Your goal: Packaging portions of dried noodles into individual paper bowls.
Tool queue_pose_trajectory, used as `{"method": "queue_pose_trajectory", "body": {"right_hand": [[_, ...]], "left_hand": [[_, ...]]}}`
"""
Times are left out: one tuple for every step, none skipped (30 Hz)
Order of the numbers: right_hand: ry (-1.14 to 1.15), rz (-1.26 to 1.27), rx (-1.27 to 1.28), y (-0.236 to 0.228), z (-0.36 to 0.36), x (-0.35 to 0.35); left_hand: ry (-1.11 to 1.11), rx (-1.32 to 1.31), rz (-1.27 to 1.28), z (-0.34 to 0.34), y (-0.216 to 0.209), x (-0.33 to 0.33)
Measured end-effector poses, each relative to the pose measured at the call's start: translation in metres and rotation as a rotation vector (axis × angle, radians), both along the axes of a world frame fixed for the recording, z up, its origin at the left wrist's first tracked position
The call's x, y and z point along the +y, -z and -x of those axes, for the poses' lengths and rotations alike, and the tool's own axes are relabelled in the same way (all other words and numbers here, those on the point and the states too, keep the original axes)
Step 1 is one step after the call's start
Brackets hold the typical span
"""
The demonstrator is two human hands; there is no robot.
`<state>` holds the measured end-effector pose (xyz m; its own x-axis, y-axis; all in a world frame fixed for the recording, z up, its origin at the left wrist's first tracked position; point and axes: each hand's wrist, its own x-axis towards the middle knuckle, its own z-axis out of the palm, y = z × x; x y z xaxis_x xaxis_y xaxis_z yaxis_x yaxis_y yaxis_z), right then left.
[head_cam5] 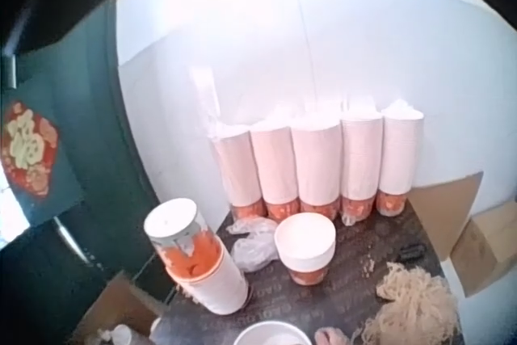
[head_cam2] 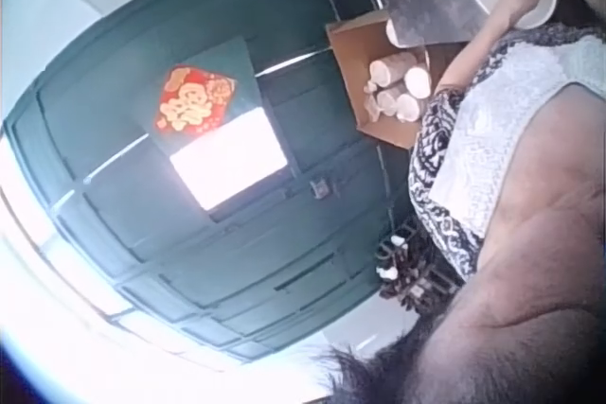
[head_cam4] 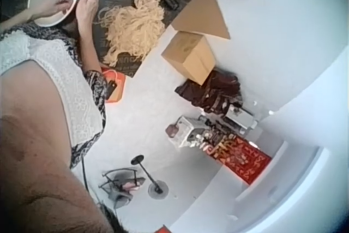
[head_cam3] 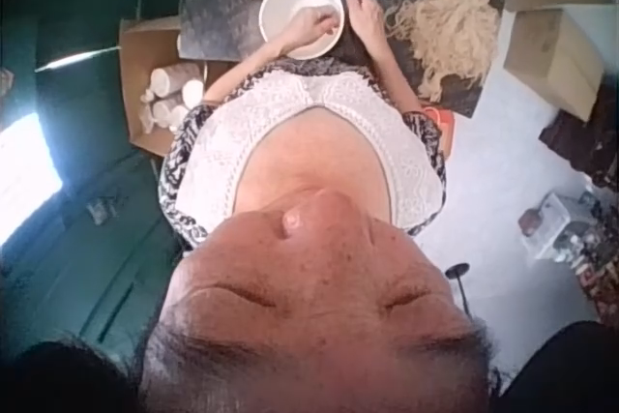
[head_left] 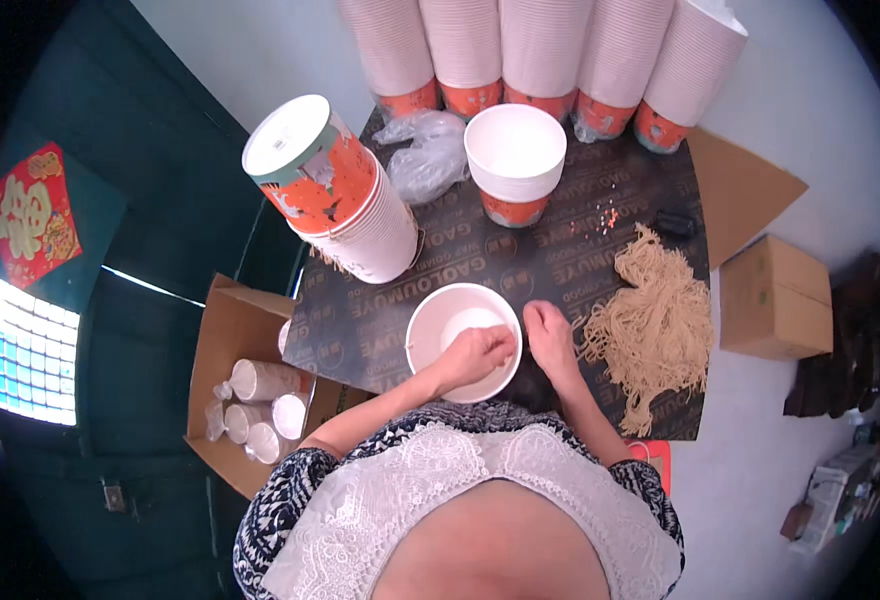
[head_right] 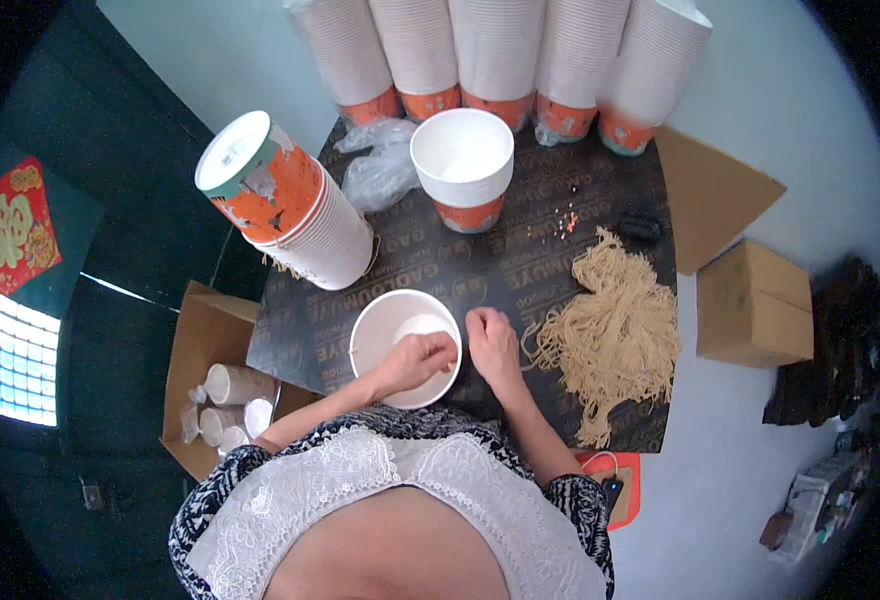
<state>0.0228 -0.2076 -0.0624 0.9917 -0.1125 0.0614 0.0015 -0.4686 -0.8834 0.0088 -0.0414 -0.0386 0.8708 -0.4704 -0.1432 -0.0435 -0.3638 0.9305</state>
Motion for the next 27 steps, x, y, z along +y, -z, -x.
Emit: {"method": "queue_pose_trajectory", "body": {"right_hand": [[-0.025, 0.043, 0.061, 0.015, -0.005, -0.005], [-0.098, -0.101, 0.218, 0.023, -0.009, -0.008], [-0.147, -0.157, 0.313, 0.028, -0.009, -0.012], [-0.205, -0.21, 0.409, 0.02, -0.01, -0.011], [-0.207, -0.172, 0.432, 0.006, -0.006, -0.008], [-0.194, -0.159, 0.461, -0.003, -0.005, -0.007], [-0.212, -0.198, 0.47, 0.003, -0.004, -0.012], [-0.237, -0.227, 0.489, 0.001, -0.003, -0.013], [-0.263, -0.255, 0.509, -0.003, -0.003, -0.014], [-0.263, -0.28, 0.538, -0.011, -0.002, -0.015], [-0.26, -0.306, 0.569, -0.016, -0.001, -0.016], [-0.265, -0.328, 0.589, -0.009, -0.003, -0.017], [-0.276, -0.325, 0.614, -0.011, -0.003, -0.019], [-0.288, -0.321, 0.64, -0.012, -0.004, -0.021], [-0.302, -0.318, 0.645, -0.006, -0.007, -0.022], [-0.316, -0.315, 0.654, -0.005, -0.008, -0.024], [-0.333, -0.312, 0.667, -0.002, -0.01, -0.025], [-0.329, -0.327, 0.685, 0.006, -0.011, -0.026], [-0.338, -0.33, 0.714, 0.012, -0.013, -0.026], [-0.344, -0.331, 0.746, 0.016, -0.014, -0.027], [-0.371, -0.376, 0.748, 0.02, -0.016, -0.027], [-0.374, -0.369, 0.743, 0.018, -0.016, -0.026], [-0.368, -0.383, 0.725, 0.014, -0.016, -0.024], [-0.361, -0.398, 0.708, 0.012, -0.015, -0.024], [-0.358, -0.459, 0.664, 0.016, -0.016, -0.022], [-0.357, -0.457, 0.662, 0.017, -0.017, -0.022], [-0.296, -0.472, 0.573, 0.018, -0.018, -0.021]], "left_hand": [[0.019, -0.015, -0.029, 0.001, -0.004, -0.003], [0.087, -0.082, -0.111, 0.001, -0.009, -0.002], [0.114, -0.126, -0.13, 0.001, -0.01, -0.002], [0.131, -0.171, -0.15, 0.002, -0.009, 0.0], [0.137, -0.204, -0.16, 0.003, -0.008, 0.0], [0.142, -0.226, -0.175, 0.004, -0.009, 0.001], [0.157, -0.251, -0.184, 0.003, -0.01, -0.002], [0.18, -0.251, -0.183, 0.003, -0.009, 0.0], [0.199, -0.259, -0.194, 0.003, -0.009, 0.001], [0.223, -0.265, -0.203, 0.002, -0.01, 0.002], [0.256, -0.252, -0.197, 0.001, -0.01, 0.003], [0.285, -0.247, -0.213, 0.0, -0.009, 0.004], [0.319, -0.242, -0.227, -0.001, -0.009, 0.004], [0.352, -0.24, -0.217, -0.003, -0.01, 0.004], [0.358, -0.237, -0.214, -0.003, -0.011, 0.005], [0.368, -0.23, -0.21, -0.004, -0.013, 0.003], [0.391, -0.223, -0.224, -0.006, -0.015, 0.003], [0.408, -0.218, -0.22, -0.006, -0.016, 0.003], [0.421, -0.211, -0.218, -0.007, -0.017, 0.004], [0.437, -0.198, -0.23, -0.007, -0.014, 0.005], [0.432, -0.209, -0.229, -0.009, -0.012, 0.005], [0.446, -0.225, -0.23, -0.009, -0.01, 0.007], [0.46, -0.241, -0.23, -0.009, -0.008, 0.008], [0.445, -0.241, -0.236, -0.01, -0.006, 0.008], [0.444, -0.244, -0.235, -0.01, -0.007, 0.008], [0.45, -0.232, -0.243, -0.01, -0.01, 0.008], [0.455, -0.218, -0.251, -0.01, -0.012, 0.007]]}}
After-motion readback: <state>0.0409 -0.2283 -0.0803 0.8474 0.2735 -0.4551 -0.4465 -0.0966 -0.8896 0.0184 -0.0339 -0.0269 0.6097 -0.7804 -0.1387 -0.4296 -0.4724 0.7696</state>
